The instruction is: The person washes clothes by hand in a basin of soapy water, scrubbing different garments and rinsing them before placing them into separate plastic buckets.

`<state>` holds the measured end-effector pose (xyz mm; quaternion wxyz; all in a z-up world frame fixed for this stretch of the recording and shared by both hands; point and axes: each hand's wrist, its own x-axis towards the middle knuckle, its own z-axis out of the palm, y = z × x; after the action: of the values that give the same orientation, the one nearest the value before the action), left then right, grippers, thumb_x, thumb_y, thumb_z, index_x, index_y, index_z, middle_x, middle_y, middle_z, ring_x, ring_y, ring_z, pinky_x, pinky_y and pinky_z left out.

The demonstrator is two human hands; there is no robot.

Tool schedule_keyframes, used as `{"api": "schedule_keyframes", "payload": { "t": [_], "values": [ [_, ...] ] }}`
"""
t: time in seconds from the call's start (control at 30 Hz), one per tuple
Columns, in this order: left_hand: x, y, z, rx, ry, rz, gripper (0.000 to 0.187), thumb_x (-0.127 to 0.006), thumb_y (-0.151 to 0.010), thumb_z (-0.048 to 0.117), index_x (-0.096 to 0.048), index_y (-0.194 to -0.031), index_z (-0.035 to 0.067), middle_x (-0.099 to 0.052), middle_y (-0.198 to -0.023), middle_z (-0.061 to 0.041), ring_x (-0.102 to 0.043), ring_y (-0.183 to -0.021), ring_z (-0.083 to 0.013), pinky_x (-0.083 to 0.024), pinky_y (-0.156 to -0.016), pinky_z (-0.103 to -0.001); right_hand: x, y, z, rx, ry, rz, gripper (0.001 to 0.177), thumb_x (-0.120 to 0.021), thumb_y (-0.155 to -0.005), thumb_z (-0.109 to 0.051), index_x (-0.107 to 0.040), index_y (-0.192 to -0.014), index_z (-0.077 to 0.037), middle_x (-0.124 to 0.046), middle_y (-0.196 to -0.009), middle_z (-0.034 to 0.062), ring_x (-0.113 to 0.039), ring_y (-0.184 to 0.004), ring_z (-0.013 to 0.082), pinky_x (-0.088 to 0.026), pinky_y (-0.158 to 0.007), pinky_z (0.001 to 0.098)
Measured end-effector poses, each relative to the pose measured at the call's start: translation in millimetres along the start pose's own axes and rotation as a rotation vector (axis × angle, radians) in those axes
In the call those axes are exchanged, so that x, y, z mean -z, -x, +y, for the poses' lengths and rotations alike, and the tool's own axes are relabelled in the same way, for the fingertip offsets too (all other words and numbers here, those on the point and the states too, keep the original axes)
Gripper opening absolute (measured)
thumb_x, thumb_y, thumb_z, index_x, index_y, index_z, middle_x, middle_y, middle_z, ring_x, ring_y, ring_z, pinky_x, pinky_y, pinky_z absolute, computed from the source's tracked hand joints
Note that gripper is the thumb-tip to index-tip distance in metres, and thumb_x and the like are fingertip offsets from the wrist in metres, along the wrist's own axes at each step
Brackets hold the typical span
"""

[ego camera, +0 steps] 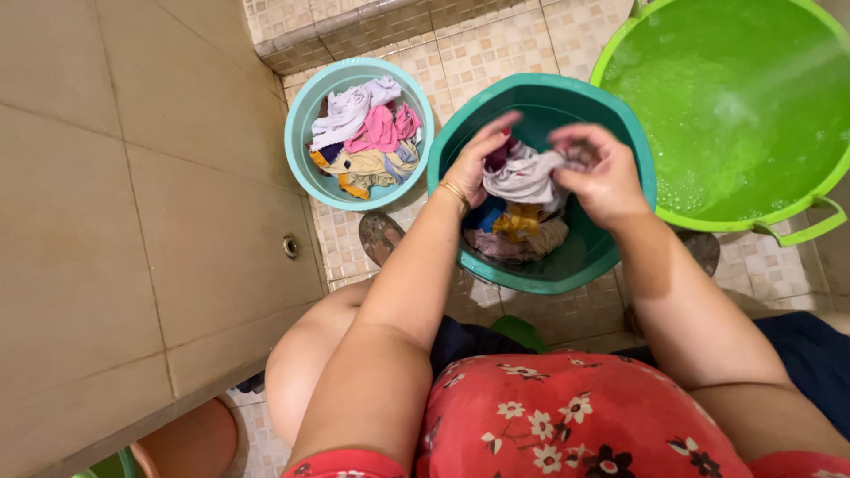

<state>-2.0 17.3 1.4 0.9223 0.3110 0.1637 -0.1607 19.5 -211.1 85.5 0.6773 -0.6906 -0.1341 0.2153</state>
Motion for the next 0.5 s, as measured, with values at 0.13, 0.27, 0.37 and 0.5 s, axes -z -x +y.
{"api": "schedule_keyframes", "payload": {
  "t": [0.13,0.27,0.37,0.5],
  "values": [
    [-22,-9,0,0.119,-0.074,-0.290,0.057,-0.067,-0.105,0.030,-0.051,-0.152,0.001,-0.067,-0.134,-0.012,-0.063,-0.121,-0.0240,-0.053,-0.106,-0.039,-19,-16,1,0.124,-0.423,0.162,0.060,-0.069,-0.081,0.019,-0.050,-0.131,-0.006,-0.055,-0.124,0.0080,-0.063,-0.114,0.0194,-0.054,-0.107,0.0345],
    [-54,14,-1,0.109,-0.116,-0.174,0.064,-0.067,-0.092,0.025,-0.039,-0.150,0.025,-0.063,-0.135,0.000,-0.063,-0.123,-0.0165,-0.052,-0.103,-0.035,-31,-25,15,0.157,-0.501,0.196,0.053,-0.068,-0.083,0.019,-0.046,-0.121,-0.011,-0.050,-0.122,0.0088,-0.062,-0.113,0.0200,-0.055,-0.106,0.0351],
    [-60,15,0,-0.005,-0.083,-0.250,0.060,-0.073,-0.093,0.016,-0.051,-0.148,0.010,-0.066,-0.129,-0.008,-0.064,-0.119,-0.0212,-0.052,-0.105,-0.038,-32,-27,29,0.220,-0.420,0.274,0.051,-0.068,-0.084,0.015,-0.045,-0.121,-0.011,-0.046,-0.124,0.0085,-0.054,-0.121,0.0211,-0.050,-0.108,0.0366],
    [-44,2,2,-0.043,-0.179,-0.098,0.037,-0.070,-0.094,0.013,-0.063,-0.127,0.001,-0.069,-0.114,-0.013,-0.067,-0.103,-0.0235,-0.056,-0.091,-0.037,-7,-23,32,0.159,0.171,0.400,0.060,-0.085,-0.078,-0.003,-0.047,-0.124,-0.007,-0.045,-0.126,0.0137,-0.048,-0.120,0.0270,-0.044,-0.107,0.0426]
  ]
}}
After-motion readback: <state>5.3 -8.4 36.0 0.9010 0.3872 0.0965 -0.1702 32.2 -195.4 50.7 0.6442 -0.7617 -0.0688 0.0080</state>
